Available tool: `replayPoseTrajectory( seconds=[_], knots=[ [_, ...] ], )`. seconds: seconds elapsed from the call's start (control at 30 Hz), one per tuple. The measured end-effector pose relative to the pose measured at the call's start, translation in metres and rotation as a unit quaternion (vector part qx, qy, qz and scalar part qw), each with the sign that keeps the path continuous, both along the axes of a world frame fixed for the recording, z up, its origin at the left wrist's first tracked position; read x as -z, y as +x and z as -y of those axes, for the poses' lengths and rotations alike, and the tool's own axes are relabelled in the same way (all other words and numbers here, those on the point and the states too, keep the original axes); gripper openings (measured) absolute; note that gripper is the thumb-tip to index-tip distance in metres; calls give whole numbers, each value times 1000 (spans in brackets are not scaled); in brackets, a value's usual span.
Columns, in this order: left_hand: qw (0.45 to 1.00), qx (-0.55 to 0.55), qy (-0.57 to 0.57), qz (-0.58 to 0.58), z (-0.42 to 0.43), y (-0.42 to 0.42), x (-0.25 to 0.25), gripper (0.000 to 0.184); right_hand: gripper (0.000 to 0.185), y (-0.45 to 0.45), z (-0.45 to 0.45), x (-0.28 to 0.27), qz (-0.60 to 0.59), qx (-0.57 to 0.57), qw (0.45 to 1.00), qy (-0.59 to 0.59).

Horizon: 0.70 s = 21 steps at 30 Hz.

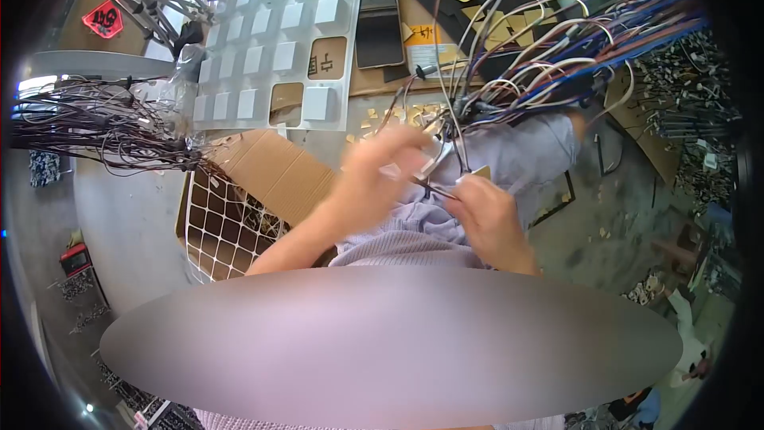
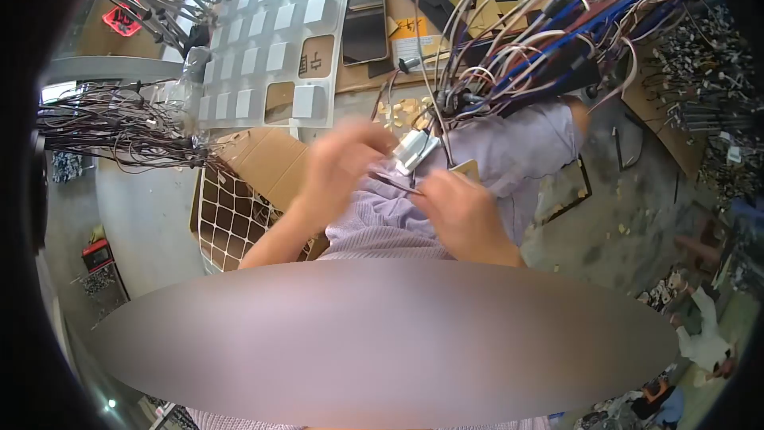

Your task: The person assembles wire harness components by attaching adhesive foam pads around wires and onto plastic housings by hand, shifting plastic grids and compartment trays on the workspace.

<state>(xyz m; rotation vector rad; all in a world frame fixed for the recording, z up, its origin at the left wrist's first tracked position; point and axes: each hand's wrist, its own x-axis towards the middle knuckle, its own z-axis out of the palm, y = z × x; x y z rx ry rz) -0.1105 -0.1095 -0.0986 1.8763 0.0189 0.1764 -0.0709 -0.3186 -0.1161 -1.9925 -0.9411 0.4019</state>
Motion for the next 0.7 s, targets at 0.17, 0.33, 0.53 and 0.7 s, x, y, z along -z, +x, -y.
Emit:
replayPoseTrajectory(
  seconds=[0.17,0.33,0.53,0.7],
  knots=[
    [797,-299,524,4,-98,12,79,48,11,41,-127,48,135,-8,979,154],
    [848,-301,432,-58,-107,8,109,44,31,82,-187,104,310,-40,949,34],
    [884,-466,-24,32,-161,-23,101,32,34,80,-186,103,254,-35,966,36],
    [934,-349,-75,4,-103,-24,18,47,39,74,-155,59,5,-13,991,132]
  ],
)
